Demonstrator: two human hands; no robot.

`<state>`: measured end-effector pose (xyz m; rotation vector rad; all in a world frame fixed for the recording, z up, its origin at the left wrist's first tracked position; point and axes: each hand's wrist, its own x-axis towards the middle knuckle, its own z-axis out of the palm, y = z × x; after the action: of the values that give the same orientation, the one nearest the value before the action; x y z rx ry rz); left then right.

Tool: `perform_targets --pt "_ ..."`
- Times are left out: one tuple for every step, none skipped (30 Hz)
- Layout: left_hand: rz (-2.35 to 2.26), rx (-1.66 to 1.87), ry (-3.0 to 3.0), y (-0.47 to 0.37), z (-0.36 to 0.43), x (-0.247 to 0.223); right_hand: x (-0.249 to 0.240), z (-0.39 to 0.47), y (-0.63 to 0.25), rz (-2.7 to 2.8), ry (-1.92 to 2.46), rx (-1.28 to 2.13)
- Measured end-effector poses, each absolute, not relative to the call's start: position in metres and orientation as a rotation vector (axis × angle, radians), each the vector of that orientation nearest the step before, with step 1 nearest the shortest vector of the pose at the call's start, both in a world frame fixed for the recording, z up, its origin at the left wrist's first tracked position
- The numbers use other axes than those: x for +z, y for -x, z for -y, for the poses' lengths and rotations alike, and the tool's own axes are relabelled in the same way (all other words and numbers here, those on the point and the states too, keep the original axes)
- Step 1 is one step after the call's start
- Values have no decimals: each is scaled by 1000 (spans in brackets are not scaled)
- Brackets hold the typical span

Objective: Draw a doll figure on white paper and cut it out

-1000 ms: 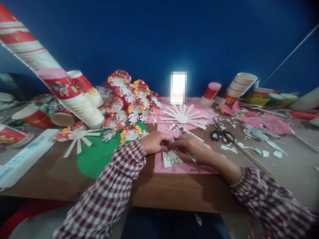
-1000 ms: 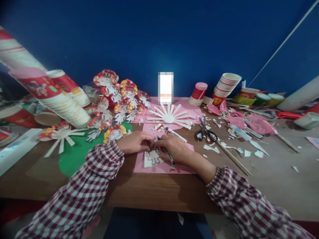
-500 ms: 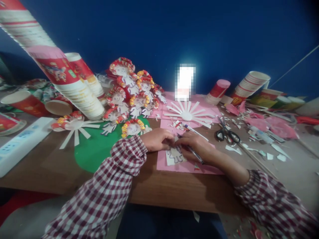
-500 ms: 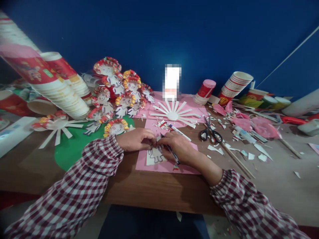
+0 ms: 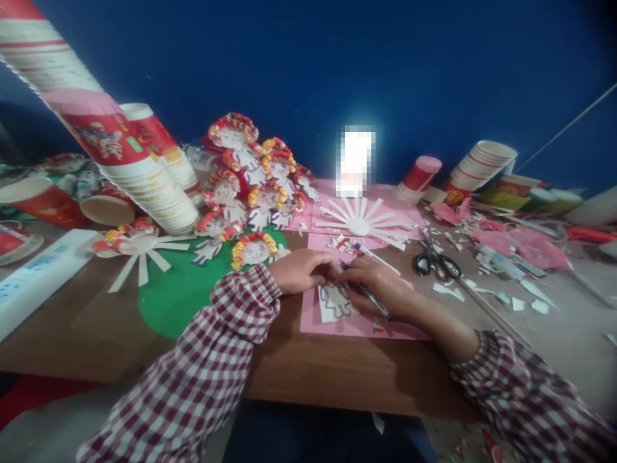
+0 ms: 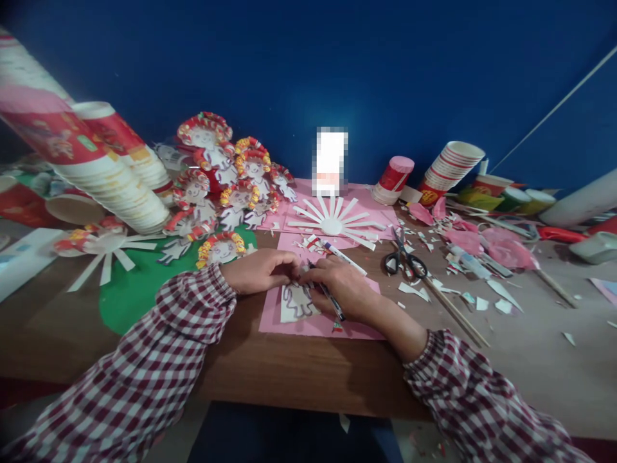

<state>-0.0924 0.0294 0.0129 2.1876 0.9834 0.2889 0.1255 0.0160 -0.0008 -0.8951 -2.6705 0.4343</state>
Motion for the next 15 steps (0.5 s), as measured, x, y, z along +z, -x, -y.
perform_targets --pt "-982 291 -2188 93 -29 13 -1 -16 -126 2667 892 432" --pt "-981 294 -2188 93 -29 13 -1 -16 -126 2665 891 430" --pt "-981 298 -2185 93 -29 13 -1 -17 -126 2666 889 430" --pt "-983 300 -2181 93 -28 14 -1 -16 -126 2668 890 430" --pt "-984 303 -2177 93 -28 14 0 -16 -126 2674 893 433" --pt "-986 310 -2174 92 -28 13 1 -16 -126 2680 896 438" --pt "-989 319 -2171 92 -28 13 2 -16 -125 2686 901 442" --pt "-991 329 -2169 92 -28 12 3 -15 -125 2691 905 445" --pt "-994 342 -2170 91 -28 11 4 -15 -125 2695 907 448" --pt "-996 354 -2172 91 -28 10 4 -15 -125 2698 910 450" --pt "-997 365 -2176 90 -29 10 5 -15 -125 2701 910 450" --pt "-999 376 -2183 90 -29 9 4 -15 -125 2702 910 448" --pt "-996 382 -2197 89 -29 8 4 -15 -125 2704 909 446" --pt "-988 386 -2217 89 -29 7 4 -15 -125 2705 910 441" --pt "-973 385 -2242 89 -30 6 4 -16 -125 2707 911 436"
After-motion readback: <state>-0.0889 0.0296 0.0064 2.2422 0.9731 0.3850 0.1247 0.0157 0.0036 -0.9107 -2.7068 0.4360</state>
